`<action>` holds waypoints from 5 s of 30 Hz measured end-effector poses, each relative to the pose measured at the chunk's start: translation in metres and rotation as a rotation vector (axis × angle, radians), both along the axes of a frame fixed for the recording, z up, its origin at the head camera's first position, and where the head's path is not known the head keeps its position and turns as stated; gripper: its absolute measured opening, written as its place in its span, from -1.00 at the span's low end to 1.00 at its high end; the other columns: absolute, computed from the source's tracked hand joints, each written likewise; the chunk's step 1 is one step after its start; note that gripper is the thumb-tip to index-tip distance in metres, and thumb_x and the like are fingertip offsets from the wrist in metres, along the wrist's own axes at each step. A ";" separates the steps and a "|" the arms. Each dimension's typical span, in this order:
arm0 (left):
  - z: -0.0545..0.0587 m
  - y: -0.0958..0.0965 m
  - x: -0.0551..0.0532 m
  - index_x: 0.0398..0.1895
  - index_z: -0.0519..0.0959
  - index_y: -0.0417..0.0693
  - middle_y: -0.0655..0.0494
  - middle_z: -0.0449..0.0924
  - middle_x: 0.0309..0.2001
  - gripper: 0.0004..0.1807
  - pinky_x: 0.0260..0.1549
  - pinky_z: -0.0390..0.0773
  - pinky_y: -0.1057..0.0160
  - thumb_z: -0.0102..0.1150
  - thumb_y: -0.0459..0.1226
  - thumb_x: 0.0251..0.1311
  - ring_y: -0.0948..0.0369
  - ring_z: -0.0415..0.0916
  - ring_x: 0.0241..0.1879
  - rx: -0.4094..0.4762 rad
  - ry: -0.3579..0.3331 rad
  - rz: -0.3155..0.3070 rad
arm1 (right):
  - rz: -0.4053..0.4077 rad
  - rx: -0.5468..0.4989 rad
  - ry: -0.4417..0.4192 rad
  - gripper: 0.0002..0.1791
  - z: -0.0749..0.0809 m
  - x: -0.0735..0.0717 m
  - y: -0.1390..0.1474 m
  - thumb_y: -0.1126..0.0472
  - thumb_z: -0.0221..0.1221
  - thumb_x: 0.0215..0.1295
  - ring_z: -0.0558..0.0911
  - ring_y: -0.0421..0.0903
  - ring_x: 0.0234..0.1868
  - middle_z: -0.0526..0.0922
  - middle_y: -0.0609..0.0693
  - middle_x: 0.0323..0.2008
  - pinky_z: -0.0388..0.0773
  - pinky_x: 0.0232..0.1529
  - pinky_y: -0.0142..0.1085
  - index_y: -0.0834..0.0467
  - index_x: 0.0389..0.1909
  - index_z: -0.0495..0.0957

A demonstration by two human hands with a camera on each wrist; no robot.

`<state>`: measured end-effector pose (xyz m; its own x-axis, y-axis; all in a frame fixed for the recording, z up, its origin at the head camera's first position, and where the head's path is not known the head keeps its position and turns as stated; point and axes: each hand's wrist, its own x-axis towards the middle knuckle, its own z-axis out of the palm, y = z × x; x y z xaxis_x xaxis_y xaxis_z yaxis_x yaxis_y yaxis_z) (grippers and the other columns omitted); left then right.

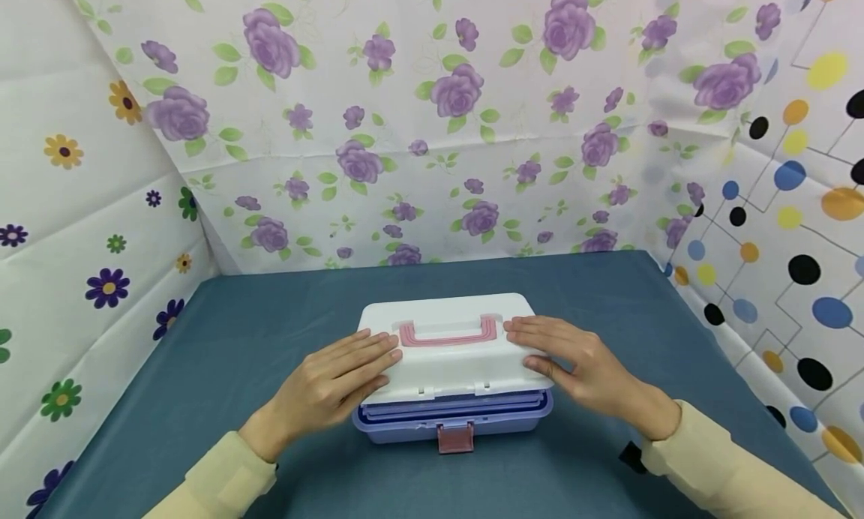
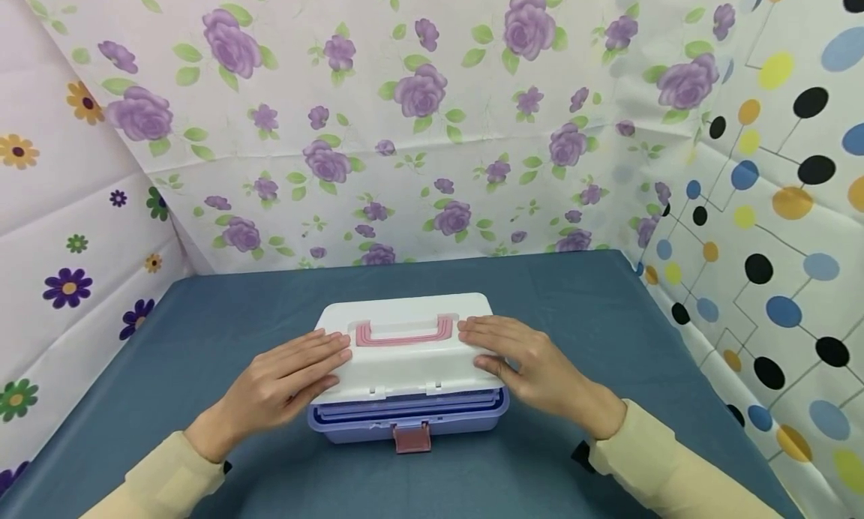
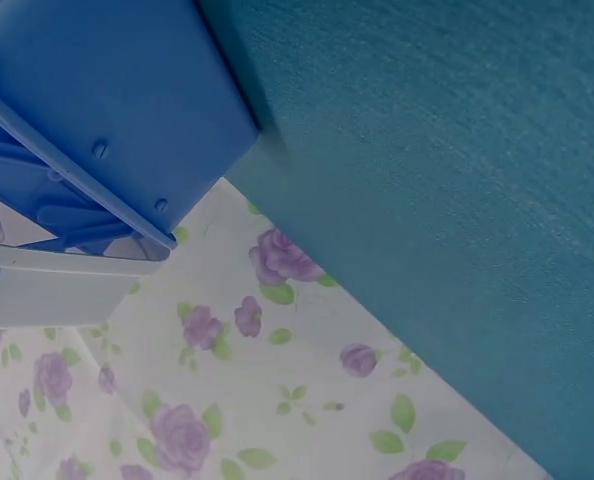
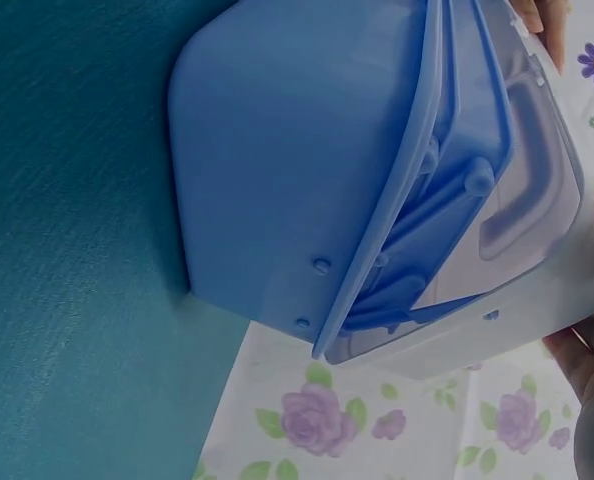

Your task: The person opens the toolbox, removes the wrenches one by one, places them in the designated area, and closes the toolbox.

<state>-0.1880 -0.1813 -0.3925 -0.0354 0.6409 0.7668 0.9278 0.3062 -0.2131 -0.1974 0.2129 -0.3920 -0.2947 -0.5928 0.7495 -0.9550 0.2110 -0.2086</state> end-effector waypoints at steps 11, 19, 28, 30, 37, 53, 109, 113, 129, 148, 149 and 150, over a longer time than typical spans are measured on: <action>0.003 -0.001 -0.001 0.17 0.69 -0.26 -0.13 0.68 0.18 -0.64 0.28 0.55 0.07 0.08 -0.19 0.59 0.01 0.68 0.15 -0.019 0.054 0.026 | -0.014 -0.026 0.000 -0.56 0.000 -0.004 -0.001 0.06 0.13 0.59 0.60 0.13 0.29 0.66 0.22 0.21 0.40 0.44 -0.29 0.32 0.22 0.63; 0.004 -0.004 -0.001 0.18 0.69 -0.23 -0.11 0.67 0.21 -0.67 0.25 0.57 0.08 0.04 -0.25 0.61 0.03 0.67 0.15 -0.065 0.158 0.053 | -0.017 -0.044 -0.021 -0.57 0.002 -0.005 -0.003 0.09 0.13 0.58 0.59 0.14 0.30 0.66 0.22 0.21 0.40 0.43 -0.30 0.32 0.23 0.62; 0.007 -0.007 -0.001 0.14 0.72 -0.20 -0.08 0.69 0.19 -0.69 0.15 0.64 0.05 0.01 -0.34 0.60 0.06 0.70 0.12 -0.122 0.291 0.052 | -0.043 -0.019 -0.078 -0.61 0.006 -0.003 -0.003 0.20 0.18 0.55 0.57 0.09 0.33 0.65 0.15 0.25 0.38 0.44 -0.33 0.27 0.27 0.61; 0.007 -0.007 -0.002 0.13 0.73 -0.20 -0.08 0.70 0.17 -0.69 0.14 0.65 0.04 0.02 -0.32 0.59 0.05 0.70 0.11 -0.125 0.298 0.038 | -0.053 -0.012 -0.088 -0.62 0.006 -0.003 -0.002 0.20 0.18 0.55 0.56 0.08 0.33 0.65 0.14 0.25 0.38 0.44 -0.34 0.26 0.27 0.61; 0.006 -0.007 -0.005 0.11 0.73 -0.22 -0.12 0.69 0.18 -0.64 0.18 0.63 0.00 0.15 -0.15 0.54 0.02 0.69 0.12 -0.131 0.273 -0.011 | -0.056 -0.022 -0.083 -0.62 0.007 -0.002 -0.003 0.17 0.16 0.57 0.58 0.07 0.31 0.65 0.15 0.24 0.39 0.43 -0.34 0.26 0.27 0.61; 0.011 -0.010 -0.006 0.14 0.72 -0.22 -0.12 0.69 0.17 -0.62 0.12 0.66 -0.01 0.09 -0.13 0.59 0.02 0.69 0.13 -0.151 0.329 0.050 | -0.165 0.062 -0.023 -0.58 0.009 -0.001 -0.003 0.11 0.12 0.62 0.54 0.11 0.36 0.62 0.13 0.29 0.31 0.47 -0.36 0.23 0.34 0.57; 0.023 -0.005 -0.011 0.19 0.69 -0.23 -0.13 0.68 0.19 -0.64 0.18 0.63 -0.01 0.08 -0.19 0.59 0.01 0.66 0.17 -0.099 0.319 0.120 | -0.145 0.103 0.460 -0.64 0.010 -0.001 0.007 0.30 -0.06 0.68 0.56 0.16 0.35 0.63 0.31 0.22 0.38 0.47 -0.10 0.40 0.18 0.63; 0.023 -0.008 -0.010 0.20 0.68 -0.22 -0.12 0.66 0.22 -0.64 0.20 0.61 0.01 0.05 -0.20 0.60 0.02 0.65 0.18 -0.113 0.304 0.144 | -0.168 0.093 0.458 -0.64 0.011 -0.002 0.006 0.29 -0.06 0.68 0.57 0.14 0.33 0.64 0.29 0.22 0.40 0.45 -0.13 0.39 0.18 0.64; 0.023 -0.015 -0.007 0.24 0.66 -0.20 -0.09 0.65 0.24 -0.66 0.19 0.62 0.04 -0.05 -0.39 0.61 0.03 0.64 0.19 -0.139 0.313 0.194 | -0.149 -0.016 0.493 -0.68 0.015 -0.004 -0.001 0.26 0.06 0.62 0.66 0.17 0.21 0.71 0.31 0.08 0.51 0.35 -0.13 0.39 0.03 0.71; 0.027 -0.011 -0.008 0.07 0.75 -0.20 -0.09 0.73 0.10 -0.72 -0.08 0.73 0.13 0.09 -0.27 0.58 -0.01 0.73 0.03 0.004 0.281 0.194 | -0.238 -0.029 0.488 -0.66 0.013 -0.008 0.002 0.18 0.07 0.64 0.70 0.21 0.07 0.74 0.26 0.06 0.43 0.40 -0.32 0.34 0.01 0.74; 0.027 -0.011 -0.008 0.07 0.75 -0.20 -0.09 0.74 0.10 -0.72 -0.08 0.73 0.13 0.09 -0.27 0.58 -0.01 0.73 0.03 0.006 0.281 0.191 | -0.242 -0.028 0.489 -0.65 0.012 -0.008 0.002 0.18 0.07 0.64 0.70 0.21 0.07 0.74 0.25 0.06 0.42 0.41 -0.32 0.34 0.01 0.74; 0.027 -0.011 -0.008 0.07 0.75 -0.20 -0.09 0.74 0.09 -0.72 -0.08 0.73 0.13 0.09 -0.27 0.58 -0.01 0.73 0.03 0.006 0.281 0.190 | -0.243 -0.028 0.489 -0.65 0.012 -0.008 0.002 0.18 0.07 0.64 0.70 0.21 0.07 0.74 0.25 0.06 0.43 0.40 -0.32 0.34 0.01 0.74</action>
